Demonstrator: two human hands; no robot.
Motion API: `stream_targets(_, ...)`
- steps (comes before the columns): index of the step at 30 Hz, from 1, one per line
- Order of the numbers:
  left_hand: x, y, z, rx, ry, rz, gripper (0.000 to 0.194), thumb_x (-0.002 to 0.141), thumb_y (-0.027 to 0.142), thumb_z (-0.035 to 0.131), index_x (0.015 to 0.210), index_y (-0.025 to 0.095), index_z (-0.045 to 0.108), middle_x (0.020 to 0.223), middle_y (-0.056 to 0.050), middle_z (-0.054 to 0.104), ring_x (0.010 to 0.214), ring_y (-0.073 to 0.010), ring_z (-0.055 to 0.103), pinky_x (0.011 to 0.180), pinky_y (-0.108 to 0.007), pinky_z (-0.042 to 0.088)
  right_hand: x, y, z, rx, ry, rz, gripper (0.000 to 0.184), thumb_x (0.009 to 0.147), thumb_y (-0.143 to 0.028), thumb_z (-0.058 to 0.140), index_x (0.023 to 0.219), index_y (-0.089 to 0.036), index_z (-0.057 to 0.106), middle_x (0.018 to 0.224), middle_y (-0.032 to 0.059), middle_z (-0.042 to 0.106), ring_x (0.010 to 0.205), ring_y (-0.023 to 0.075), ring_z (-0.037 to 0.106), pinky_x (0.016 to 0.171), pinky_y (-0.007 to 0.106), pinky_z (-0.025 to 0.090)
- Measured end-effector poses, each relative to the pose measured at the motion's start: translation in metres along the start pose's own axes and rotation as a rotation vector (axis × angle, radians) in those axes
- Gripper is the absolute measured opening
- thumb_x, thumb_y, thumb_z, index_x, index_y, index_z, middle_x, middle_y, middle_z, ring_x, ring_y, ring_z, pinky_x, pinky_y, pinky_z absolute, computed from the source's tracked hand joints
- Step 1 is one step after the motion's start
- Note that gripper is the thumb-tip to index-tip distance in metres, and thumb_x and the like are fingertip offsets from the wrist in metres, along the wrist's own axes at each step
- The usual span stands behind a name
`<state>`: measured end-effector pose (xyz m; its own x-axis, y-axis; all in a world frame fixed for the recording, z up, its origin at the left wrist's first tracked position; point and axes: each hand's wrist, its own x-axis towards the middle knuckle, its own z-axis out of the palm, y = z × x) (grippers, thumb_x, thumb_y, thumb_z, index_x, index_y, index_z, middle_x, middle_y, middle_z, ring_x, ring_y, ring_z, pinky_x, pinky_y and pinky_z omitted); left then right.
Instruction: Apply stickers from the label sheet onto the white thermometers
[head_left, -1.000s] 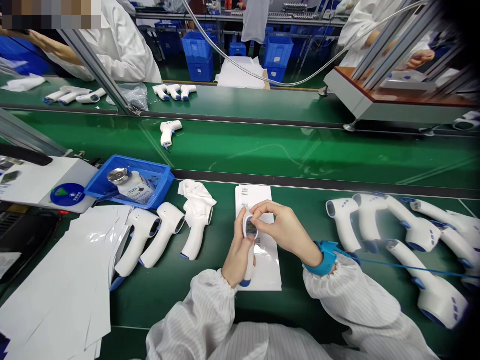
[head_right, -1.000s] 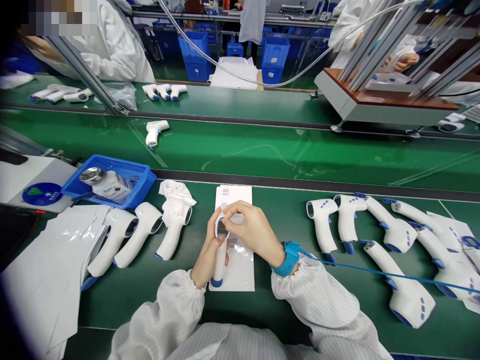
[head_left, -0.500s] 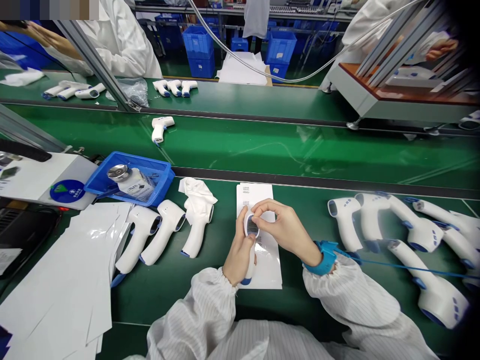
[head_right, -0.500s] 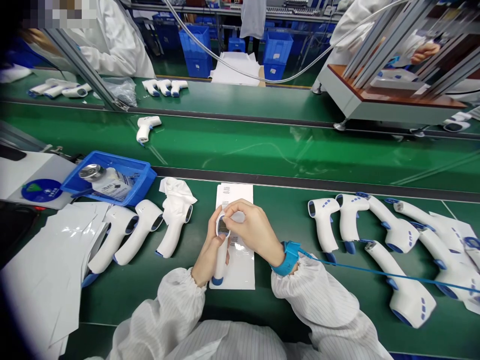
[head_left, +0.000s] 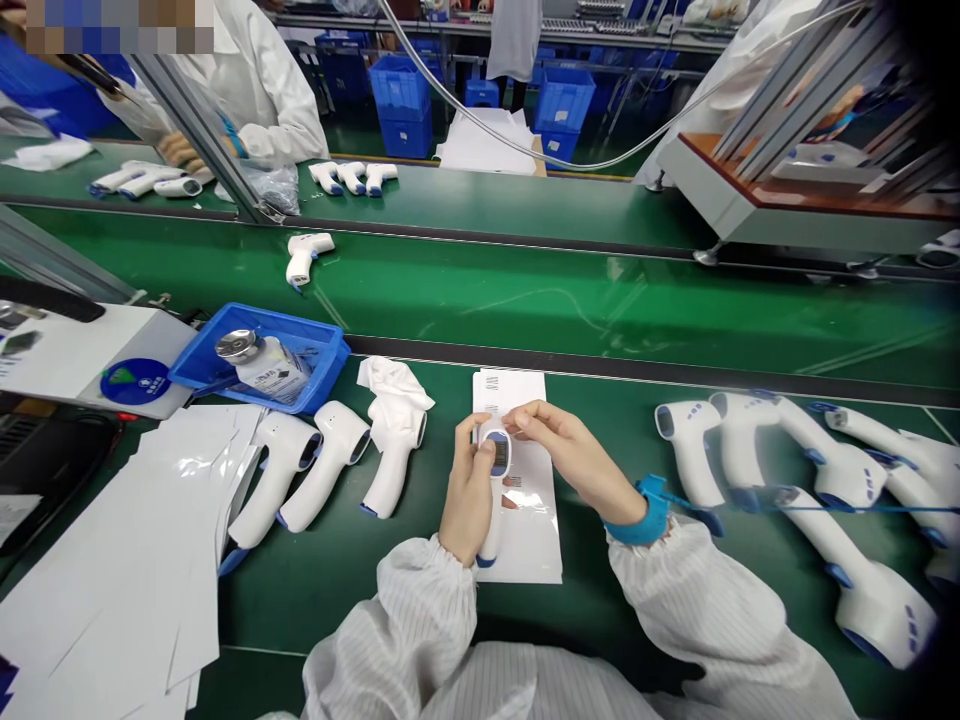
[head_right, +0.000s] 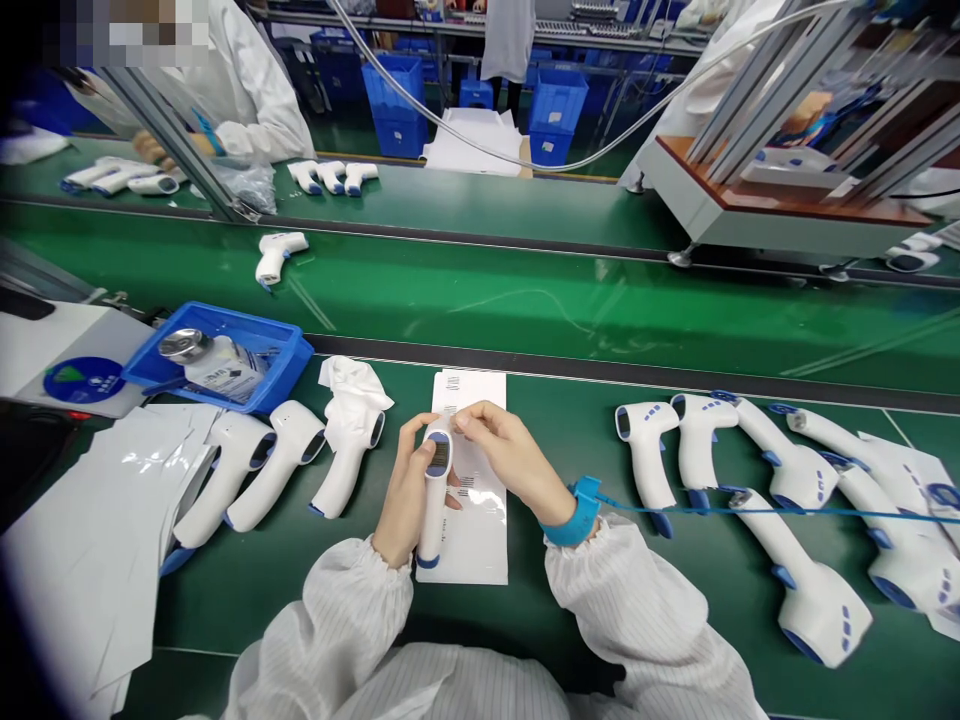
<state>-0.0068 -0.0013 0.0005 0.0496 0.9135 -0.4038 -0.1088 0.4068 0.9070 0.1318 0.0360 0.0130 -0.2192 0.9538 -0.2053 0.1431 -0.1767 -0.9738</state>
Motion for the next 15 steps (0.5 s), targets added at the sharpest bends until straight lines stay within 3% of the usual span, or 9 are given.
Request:
stream_targets(2, -0.004, 0.004, 0.0, 0.045, 0.034, 0.051, 0.03, 0.095, 0.04, 0.039, 0.125, 0.033, 0.043, 0.096, -0.002, 0.056, 0.077, -0.0164, 0.058, 0.053, -0.023, 0.054, -0.007, 0.0, 0.003, -0.026, 0.073, -0.068, 0.02, 0.086, -0.04, 0.061, 0.082, -0.02, 0.062, 0.091, 0.0032, 0.065, 0.085, 0.0172, 0.061, 0.082, 0.033, 0.049)
stream_targets(5, -0.008, 0.006, 0.001, 0.152, 0.087, 0.14, 0.031, 0.094, 0.035, 0.042, 0.126, 0.033, 0.044, 0.109, -0.003, 0.055, 0.08, -0.016, 0.057, 0.058, -0.024, 0.053, -0.017, -0.005, 0.008, -0.126, 0.179, -0.242, 0.014, 0.083, -0.03, 0.067, 0.074, -0.02, 0.062, 0.091, 0.0031, 0.062, 0.085, 0.0171, 0.059, 0.078, 0.031, 0.048)
stream_targets(8, -0.01, 0.006, 0.001, 0.242, 0.13, 0.221, 0.032, 0.094, 0.03, 0.044, 0.125, 0.033, 0.044, 0.118, -0.003, 0.056, 0.08, -0.0154, 0.058, 0.067, -0.028, 0.052, -0.025, -0.013, 0.012, -0.224, 0.194, -0.36, 0.013, 0.084, -0.023, 0.065, 0.073, -0.021, 0.061, 0.087, 0.0024, 0.061, 0.085, 0.0169, 0.06, 0.078, 0.03, 0.047)
stream_targets(10, -0.011, 0.007, 0.0, 0.275, 0.149, 0.263, 0.032, 0.093, 0.029, 0.045, 0.126, 0.032, 0.045, 0.121, -0.004, 0.056, 0.083, -0.016, 0.059, 0.073, -0.031, 0.051, -0.031, -0.018, 0.015, -0.27, 0.183, -0.352, 0.013, 0.086, -0.024, 0.063, 0.074, -0.022, 0.058, 0.082, 0.0007, 0.063, 0.078, 0.0155, 0.061, 0.073, 0.029, 0.048)
stream_targets(15, -0.013, 0.008, -0.002, 0.308, 0.18, 0.293, 0.033, 0.095, 0.033, 0.044, 0.128, 0.03, 0.044, 0.128, -0.005, 0.054, 0.099, -0.0199, 0.059, 0.082, -0.033, 0.049, -0.037, -0.023, 0.019, -0.259, 0.111, -0.133, 0.008, 0.088, -0.028, 0.06, 0.091, -0.024, 0.054, 0.079, -0.002, 0.067, 0.072, 0.0148, 0.067, 0.067, 0.028, 0.05)
